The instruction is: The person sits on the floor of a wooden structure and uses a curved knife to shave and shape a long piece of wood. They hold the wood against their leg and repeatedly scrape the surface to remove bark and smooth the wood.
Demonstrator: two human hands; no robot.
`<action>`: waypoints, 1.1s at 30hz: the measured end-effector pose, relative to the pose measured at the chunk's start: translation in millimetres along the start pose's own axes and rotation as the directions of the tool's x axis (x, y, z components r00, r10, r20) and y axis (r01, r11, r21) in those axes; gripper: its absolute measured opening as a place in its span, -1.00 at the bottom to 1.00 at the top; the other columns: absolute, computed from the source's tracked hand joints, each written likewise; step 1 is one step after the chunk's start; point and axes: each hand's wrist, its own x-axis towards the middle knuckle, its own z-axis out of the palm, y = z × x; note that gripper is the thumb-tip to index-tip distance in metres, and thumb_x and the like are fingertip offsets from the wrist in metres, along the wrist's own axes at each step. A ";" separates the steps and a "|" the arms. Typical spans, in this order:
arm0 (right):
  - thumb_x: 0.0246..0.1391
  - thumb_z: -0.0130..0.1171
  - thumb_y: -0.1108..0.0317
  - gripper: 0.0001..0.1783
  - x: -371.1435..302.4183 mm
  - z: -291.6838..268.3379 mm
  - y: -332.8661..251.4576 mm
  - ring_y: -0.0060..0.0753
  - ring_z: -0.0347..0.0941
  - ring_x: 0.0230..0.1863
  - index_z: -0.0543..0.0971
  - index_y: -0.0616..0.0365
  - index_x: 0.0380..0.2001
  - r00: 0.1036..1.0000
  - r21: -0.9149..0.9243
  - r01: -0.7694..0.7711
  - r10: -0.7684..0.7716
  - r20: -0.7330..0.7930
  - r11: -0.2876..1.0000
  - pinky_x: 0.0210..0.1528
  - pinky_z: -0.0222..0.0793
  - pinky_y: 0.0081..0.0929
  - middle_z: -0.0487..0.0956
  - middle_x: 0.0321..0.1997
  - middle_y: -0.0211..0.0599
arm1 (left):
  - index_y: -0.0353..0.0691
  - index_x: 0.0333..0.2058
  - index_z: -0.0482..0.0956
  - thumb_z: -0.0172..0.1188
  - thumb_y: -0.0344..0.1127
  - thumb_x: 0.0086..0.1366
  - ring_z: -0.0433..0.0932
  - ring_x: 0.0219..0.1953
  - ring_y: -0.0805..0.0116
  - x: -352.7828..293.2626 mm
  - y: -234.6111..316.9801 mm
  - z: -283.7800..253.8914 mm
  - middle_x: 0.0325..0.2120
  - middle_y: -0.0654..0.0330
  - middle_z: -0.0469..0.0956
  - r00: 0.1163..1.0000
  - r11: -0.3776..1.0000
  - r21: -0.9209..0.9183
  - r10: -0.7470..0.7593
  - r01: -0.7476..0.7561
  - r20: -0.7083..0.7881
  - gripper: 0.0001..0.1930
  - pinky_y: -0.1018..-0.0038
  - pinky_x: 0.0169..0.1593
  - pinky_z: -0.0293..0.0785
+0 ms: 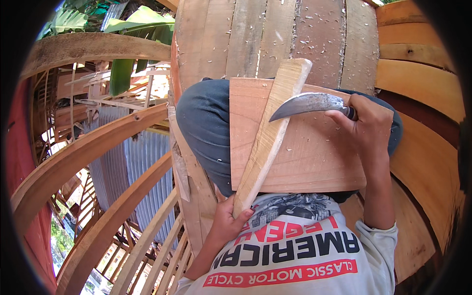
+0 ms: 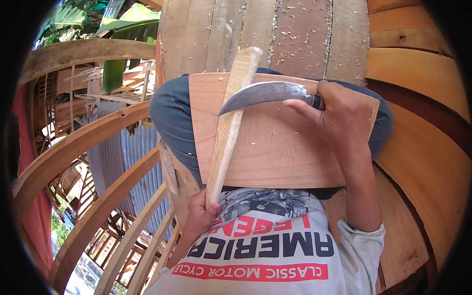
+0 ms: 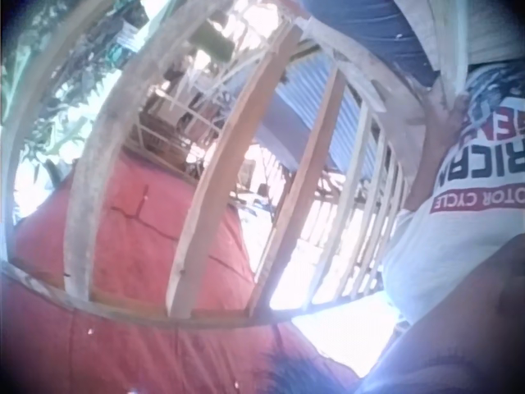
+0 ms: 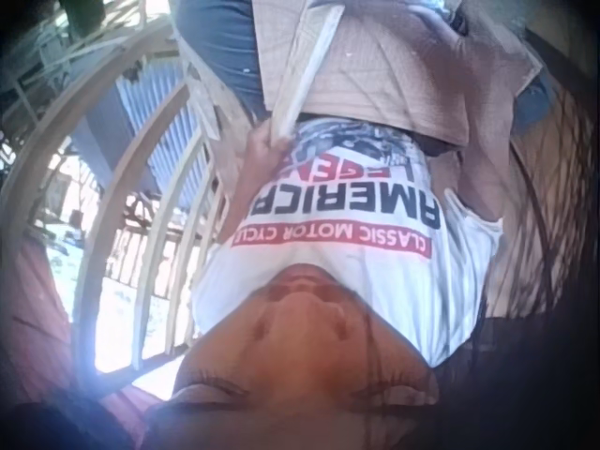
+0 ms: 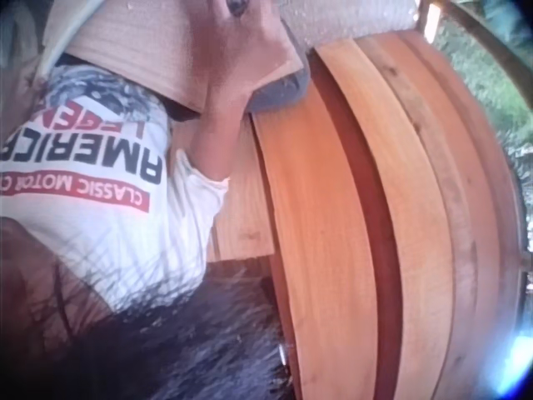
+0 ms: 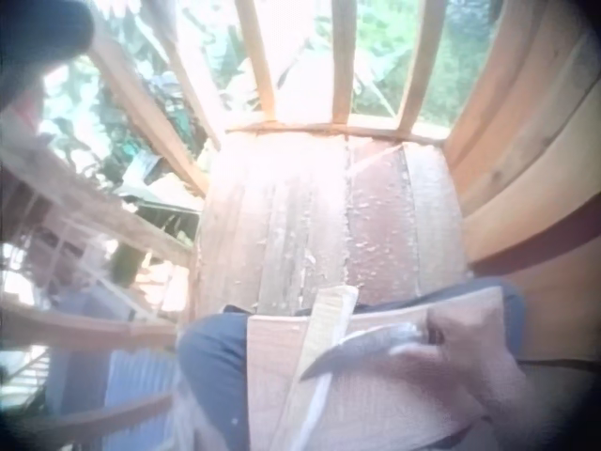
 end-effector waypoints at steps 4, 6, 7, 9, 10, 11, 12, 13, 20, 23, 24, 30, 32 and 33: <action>-0.22 0.36 -0.23 -0.41 1.6 -11.0 5.5 -0.30 0.35 -0.77 0.44 0.08 -0.75 1.000 -0.003 -0.023 0.023 0.010 1.000 -0.71 0.19 -0.41 0.35 -0.81 -0.33 | -0.44 -0.09 0.46 0.19 -0.05 0.25 0.50 -0.33 0.43 1.9 -3.0 -0.4 -0.40 0.11 0.57 1.000 1.000 0.010 0.016 -0.017 0.020 -0.50 0.47 -0.19 0.43; -0.23 0.36 -0.24 -0.40 -11.4 -14.7 -7.3 -0.31 0.35 -0.77 0.44 0.08 -0.75 0.995 0.036 0.048 -0.051 0.080 0.998 -0.71 0.20 -0.41 0.36 -0.81 -0.32 | -0.44 -0.09 0.46 0.18 -0.04 0.26 0.50 -0.33 0.43 1.8 -8.2 0.2 -0.40 0.11 0.57 0.999 1.000 -0.011 0.023 -0.023 0.024 -0.50 0.47 -0.19 0.42; -0.23 0.35 -0.25 -0.40 -17.5 -11.6 -15.6 -0.31 0.35 -0.77 0.43 0.08 -0.75 0.992 0.074 0.063 -0.070 0.106 0.995 -0.71 0.21 -0.40 0.36 -0.80 -0.32 | -0.44 -0.09 0.46 0.17 -0.04 0.26 0.50 -0.33 0.43 2.1 -8.3 0.1 -0.40 0.11 0.57 0.999 1.000 -0.005 0.029 -0.029 0.027 -0.50 0.47 -0.19 0.42; -0.24 0.35 -0.26 -0.39 -25.5 -3.3 -29.5 -0.32 0.36 -0.77 0.42 0.07 -0.76 0.982 0.159 0.092 -0.116 0.150 0.983 -0.71 0.22 -0.38 0.35 -0.80 -0.32 | -0.44 -0.09 0.46 0.17 -0.03 0.26 0.49 -0.33 0.43 2.3 -7.5 -1.4 -0.40 0.12 0.56 0.999 0.999 0.009 0.040 -0.040 0.022 -0.50 0.47 -0.19 0.42; -0.23 0.34 -0.27 -0.39 -23.6 -2.8 -28.8 -0.32 0.36 -0.77 0.41 0.06 -0.76 0.983 0.135 0.101 -0.120 0.142 0.986 -0.71 0.22 -0.37 0.36 -0.80 -0.32 | -0.44 -0.10 0.46 0.16 -0.03 0.27 0.49 -0.33 0.44 2.4 -6.8 -1.6 -0.40 0.12 0.56 0.999 0.999 0.004 0.043 -0.043 0.018 -0.50 0.47 -0.19 0.42; -0.23 0.33 -0.27 -0.38 -18.9 -2.7 -25.8 -0.32 0.35 -0.77 0.41 0.06 -0.76 0.983 0.111 0.109 -0.123 0.134 0.988 -0.70 0.22 -0.37 0.37 -0.79 -0.33 | -0.44 -0.10 0.46 0.16 -0.04 0.27 0.49 -0.34 0.44 3.2 -5.8 -0.8 -0.41 0.12 0.56 0.999 0.999 0.000 0.046 -0.046 0.015 -0.50 0.47 -0.20 0.42; -0.22 0.33 -0.28 -0.38 -14.0 -1.4 -22.4 -0.32 0.35 -0.77 0.41 0.05 -0.76 0.984 0.088 0.117 -0.127 0.122 0.989 -0.70 0.22 -0.36 0.37 -0.79 -0.33 | -0.45 -0.10 0.46 0.16 -0.04 0.27 0.48 -0.34 0.44 3.1 -4.5 -0.5 -0.41 0.13 0.56 0.999 0.999 -0.002 0.051 -0.051 0.010 -0.50 0.47 -0.21 0.41; -0.22 0.32 -0.28 -0.38 -11.0 0.9 -18.0 -0.32 0.35 -0.77 0.41 0.05 -0.76 0.992 0.072 0.095 -0.100 0.079 0.993 -0.70 0.22 -0.37 0.38 -0.79 -0.33 | -0.45 -0.11 0.46 0.16 -0.04 0.27 0.48 -0.34 0.44 1.7 -2.3 0.1 -0.42 0.13 0.55 0.999 0.999 0.004 0.037 -0.037 0.005 -0.51 0.46 -0.21 0.41; -0.18 0.32 -0.26 -0.39 5.5 -9.9 9.6 -0.31 0.36 -0.76 0.43 0.09 -0.75 1.000 -0.043 -0.028 0.028 0.013 0.999 -0.69 0.24 -0.40 0.37 -0.80 -0.33 | -0.46 -0.11 0.45 0.16 -0.04 0.28 0.46 -0.36 0.45 -0.7 -2.8 1.8 -0.42 0.15 0.54 1.000 1.000 -0.001 0.001 -0.001 -0.001 -0.51 0.47 -0.22 0.41; -0.16 0.30 -0.27 -0.37 -14.7 -13.5 -12.7 -0.28 0.40 -0.74 0.43 0.10 -0.76 0.989 0.046 0.044 -0.050 0.140 0.998 -0.68 0.27 -0.38 0.40 -0.78 -0.30 | -0.45 -0.11 0.45 0.16 -0.03 0.28 0.46 -0.34 0.46 1.8 -0.8 3.6 -0.41 0.15 0.54 1.000 1.000 -0.013 0.025 -0.025 -0.006 -0.50 0.47 -0.22 0.41; -0.15 0.28 -0.28 -0.36 -20.6 -11.2 -25.7 -0.25 0.42 -0.73 0.43 0.11 -0.76 0.978 0.104 0.086 -0.104 0.181 0.991 -0.67 0.29 -0.38 0.42 -0.76 -0.28 | -0.45 -0.11 0.45 0.16 -0.03 0.28 0.46 -0.34 0.46 1.6 -0.5 3.4 -0.40 0.14 0.54 0.999 0.999 -0.015 0.042 -0.042 -0.012 -0.50 0.48 -0.22 0.41; -0.13 0.27 -0.27 -0.37 -15.2 2.2 -20.4 -0.25 0.42 -0.73 0.43 0.11 -0.76 0.989 0.098 0.049 -0.062 0.134 0.994 -0.66 0.29 -0.37 0.41 -0.77 -0.28 | -0.43 -0.11 0.45 0.18 -0.05 0.26 0.46 -0.33 0.44 0.3 -1.5 4.9 -0.39 0.14 0.54 0.998 0.999 0.029 0.036 -0.034 -0.044 -0.51 0.47 -0.21 0.41; -0.13 0.28 -0.24 -0.38 2.5 -2.9 3.4 -0.26 0.40 -0.74 0.44 0.13 -0.76 0.997 0.002 -0.020 0.020 0.079 1.000 -0.66 0.28 -0.37 0.41 -0.77 -0.27 | -0.43 -0.11 0.46 0.19 -0.07 0.26 0.45 -0.34 0.46 -0.7 1.7 8.0 -0.41 0.15 0.54 0.997 0.999 0.025 0.047 -0.046 -0.059 -0.53 0.48 -0.22 0.41; -0.13 0.29 -0.23 -0.38 3.9 -4.1 7.5 -0.26 0.39 -0.74 0.45 0.13 -0.75 0.999 0.019 -0.029 0.028 0.045 0.999 -0.67 0.27 -0.37 0.41 -0.77 -0.27 | -0.43 -0.11 0.46 0.19 -0.08 0.26 0.45 -0.35 0.47 -0.9 3.6 7.9 -0.41 0.15 0.54 0.997 0.998 0.029 0.053 -0.051 -0.062 -0.54 0.49 -0.23 0.41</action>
